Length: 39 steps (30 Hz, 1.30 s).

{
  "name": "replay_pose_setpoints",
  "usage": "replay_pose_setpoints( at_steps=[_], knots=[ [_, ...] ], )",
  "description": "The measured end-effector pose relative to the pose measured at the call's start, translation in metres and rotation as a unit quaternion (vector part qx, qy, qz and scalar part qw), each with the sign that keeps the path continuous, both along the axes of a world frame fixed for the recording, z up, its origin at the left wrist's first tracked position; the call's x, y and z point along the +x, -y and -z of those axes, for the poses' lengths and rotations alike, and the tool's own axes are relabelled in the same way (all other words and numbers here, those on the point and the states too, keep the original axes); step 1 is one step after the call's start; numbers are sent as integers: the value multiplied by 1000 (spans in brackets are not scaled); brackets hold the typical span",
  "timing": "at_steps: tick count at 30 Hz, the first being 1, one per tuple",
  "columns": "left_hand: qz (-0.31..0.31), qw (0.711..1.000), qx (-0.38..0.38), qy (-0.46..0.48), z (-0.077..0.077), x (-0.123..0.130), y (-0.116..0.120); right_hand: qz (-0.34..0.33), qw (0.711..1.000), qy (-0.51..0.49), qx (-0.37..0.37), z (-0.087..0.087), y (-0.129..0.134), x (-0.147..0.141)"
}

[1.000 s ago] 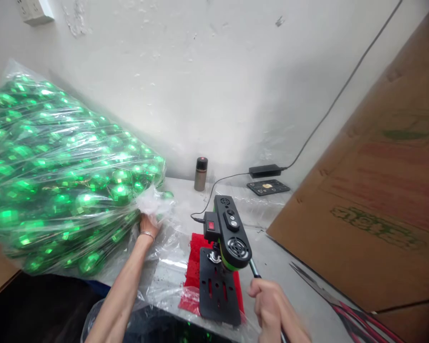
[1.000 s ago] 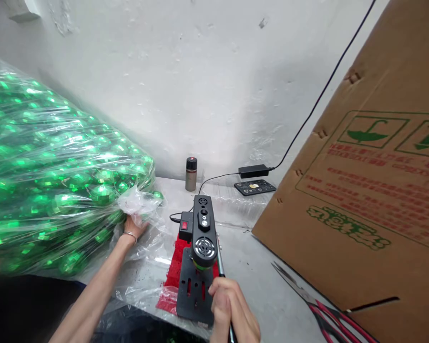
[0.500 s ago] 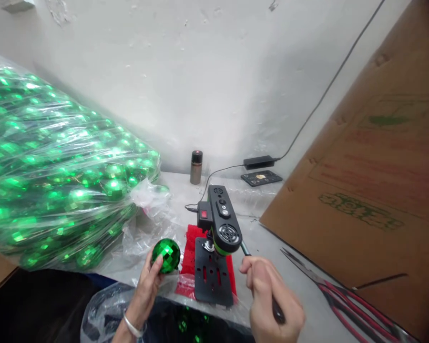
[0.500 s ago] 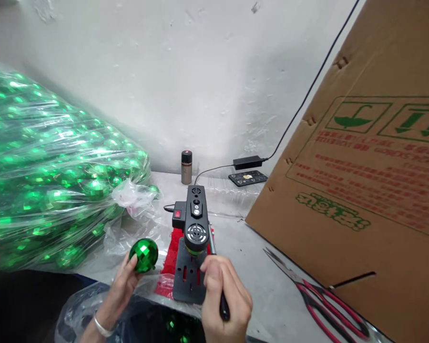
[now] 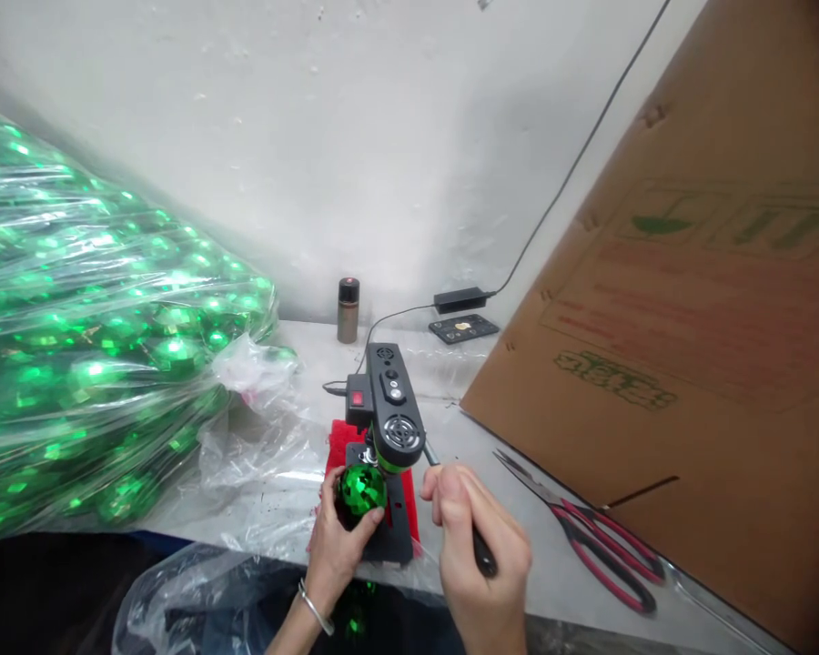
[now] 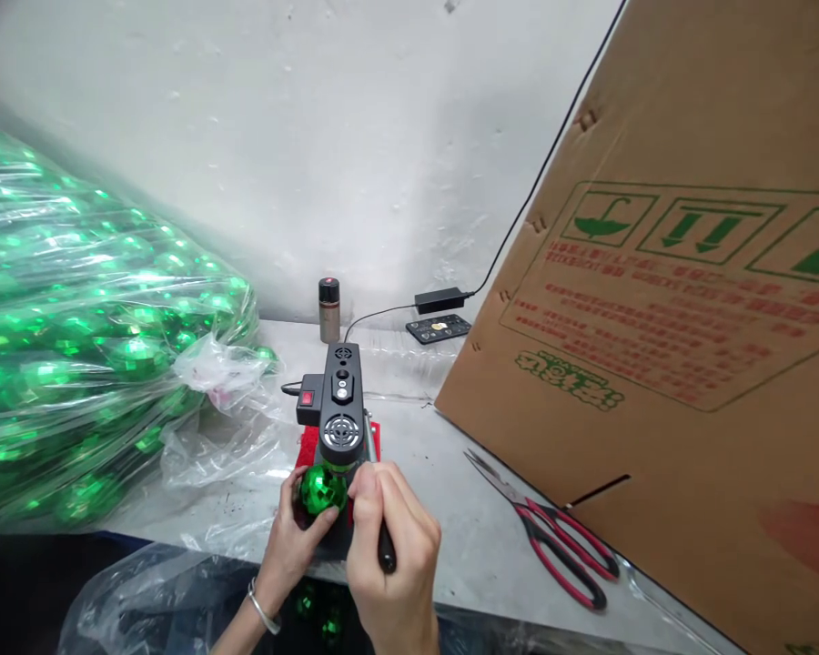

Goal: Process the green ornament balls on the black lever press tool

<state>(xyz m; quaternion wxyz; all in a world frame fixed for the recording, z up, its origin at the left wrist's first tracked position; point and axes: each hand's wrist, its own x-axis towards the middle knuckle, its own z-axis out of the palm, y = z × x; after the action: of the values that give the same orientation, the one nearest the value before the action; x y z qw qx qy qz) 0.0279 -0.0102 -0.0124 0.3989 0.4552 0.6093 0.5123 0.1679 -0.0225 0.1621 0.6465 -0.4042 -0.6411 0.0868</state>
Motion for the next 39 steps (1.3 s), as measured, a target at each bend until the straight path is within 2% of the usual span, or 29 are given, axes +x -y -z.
replay_pose_setpoints(
  at_steps=[6,13,17,25,28,35,39],
  knots=[
    [31,994,43,-100,7,10,3,-10,1000,9,-5,2,2,2],
    [43,978,110,-173,16,15,-13,-11,1000,13,10,10,4,2],
    [67,973,115,-190,21,11,-14,-9,1000,14,15,19,5,2],
    [62,972,105,-200,28,12,-11,24,998,-8,57,47,4,-4],
    [65,970,110,-207,28,13,-10,46,996,-37,61,50,4,-8],
    [67,963,135,-223,32,13,-9,30,998,-55,25,51,8,-7],
    [56,960,152,-230,36,15,-9,60,994,-88,25,52,7,-11]
  ],
)
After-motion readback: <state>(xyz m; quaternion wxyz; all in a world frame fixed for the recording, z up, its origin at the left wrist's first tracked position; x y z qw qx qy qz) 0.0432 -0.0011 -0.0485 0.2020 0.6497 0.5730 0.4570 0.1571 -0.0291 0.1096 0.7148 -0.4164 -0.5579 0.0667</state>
